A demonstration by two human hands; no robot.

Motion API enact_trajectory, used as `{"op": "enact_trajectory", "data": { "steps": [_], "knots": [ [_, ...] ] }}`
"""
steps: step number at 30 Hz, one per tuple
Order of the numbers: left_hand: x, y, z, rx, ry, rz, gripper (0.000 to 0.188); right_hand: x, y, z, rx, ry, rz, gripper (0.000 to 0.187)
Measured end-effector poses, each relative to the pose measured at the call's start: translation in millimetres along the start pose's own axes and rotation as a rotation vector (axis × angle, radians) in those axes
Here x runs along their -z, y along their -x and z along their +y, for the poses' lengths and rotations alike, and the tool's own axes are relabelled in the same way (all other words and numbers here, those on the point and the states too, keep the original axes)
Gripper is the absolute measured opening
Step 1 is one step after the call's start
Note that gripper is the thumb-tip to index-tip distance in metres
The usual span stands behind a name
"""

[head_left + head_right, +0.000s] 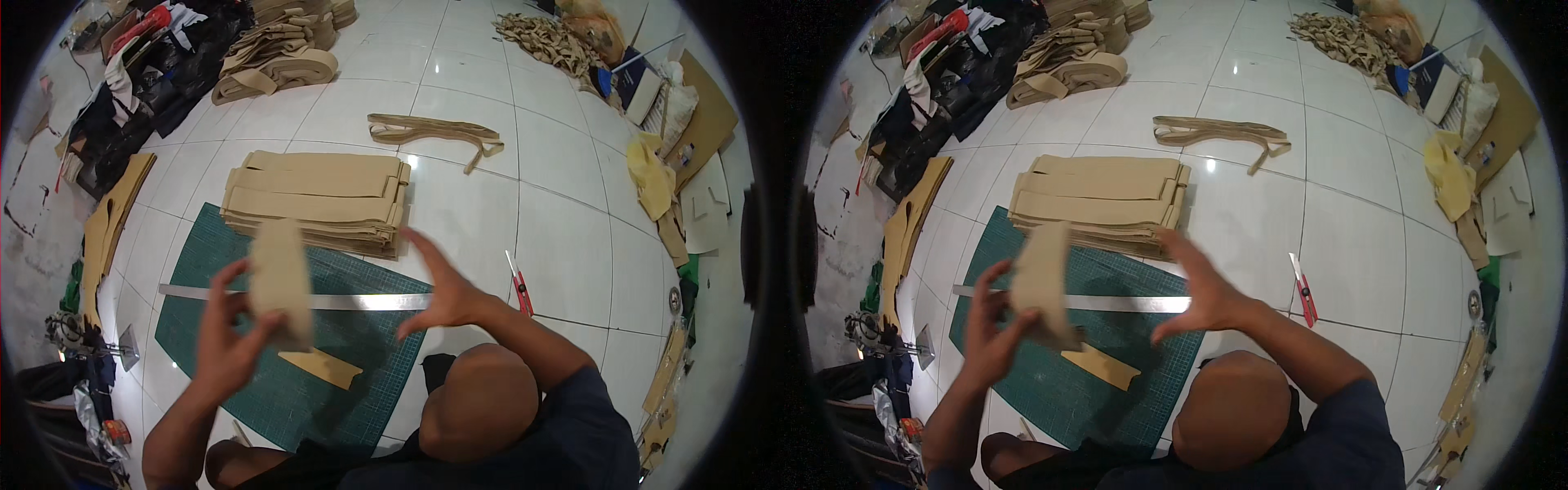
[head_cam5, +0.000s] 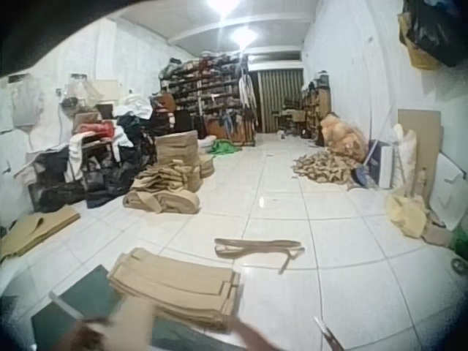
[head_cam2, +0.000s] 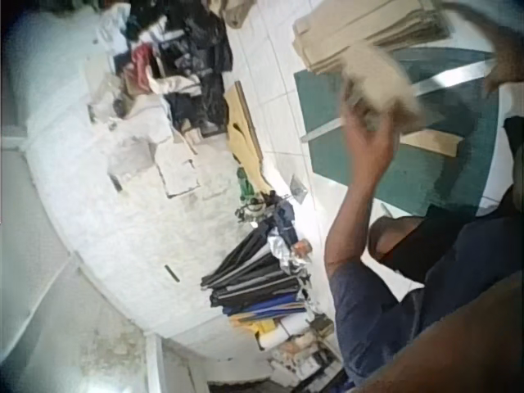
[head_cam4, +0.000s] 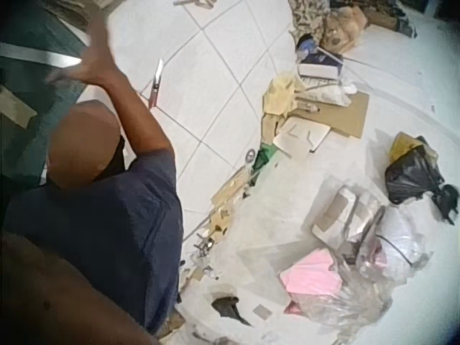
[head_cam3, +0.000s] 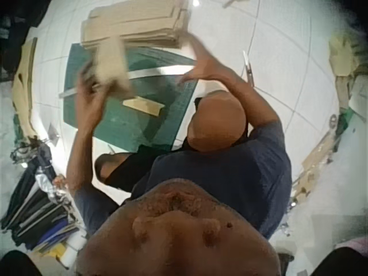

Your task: Cutting pieces of fabric using a utility knife and a metal ruler on a cutting mat.

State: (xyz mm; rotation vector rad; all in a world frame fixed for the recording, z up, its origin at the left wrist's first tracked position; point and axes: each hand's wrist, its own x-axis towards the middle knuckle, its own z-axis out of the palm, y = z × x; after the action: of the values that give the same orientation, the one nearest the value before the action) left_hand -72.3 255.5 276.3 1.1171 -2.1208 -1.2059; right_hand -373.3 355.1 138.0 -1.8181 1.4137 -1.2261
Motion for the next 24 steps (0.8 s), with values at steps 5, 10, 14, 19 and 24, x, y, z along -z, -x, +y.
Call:
{"op": "enact_trajectory", "data": {
  "steps": [5,10,14,19,24],
  "knots": [
    [-86,-38,14,-0.023,0.190,-0.105,0.067,-22,-30,-23,-0.041,-0.252,-0.027,0.119],
    [-114,-61,1,0.009,-0.019,-0.354,0.061,1,19,23,-0.424,-0.380,-0.186,0.083],
    [-116,-76,-59,0.175,-0.184,-0.391,0.056,173,-13,79,-0.544,0.000,-0.380,0.073],
    [-131,-68,-177,0.193,-0.439,-0.462,0.057,438,-121,59,-0.436,1.183,1.288,0.072],
    [-159,-80,-227,0.353,-0.364,-0.335,0.058,327,-148,158,-0.203,0.940,0.472,0.038]
  ]
}}
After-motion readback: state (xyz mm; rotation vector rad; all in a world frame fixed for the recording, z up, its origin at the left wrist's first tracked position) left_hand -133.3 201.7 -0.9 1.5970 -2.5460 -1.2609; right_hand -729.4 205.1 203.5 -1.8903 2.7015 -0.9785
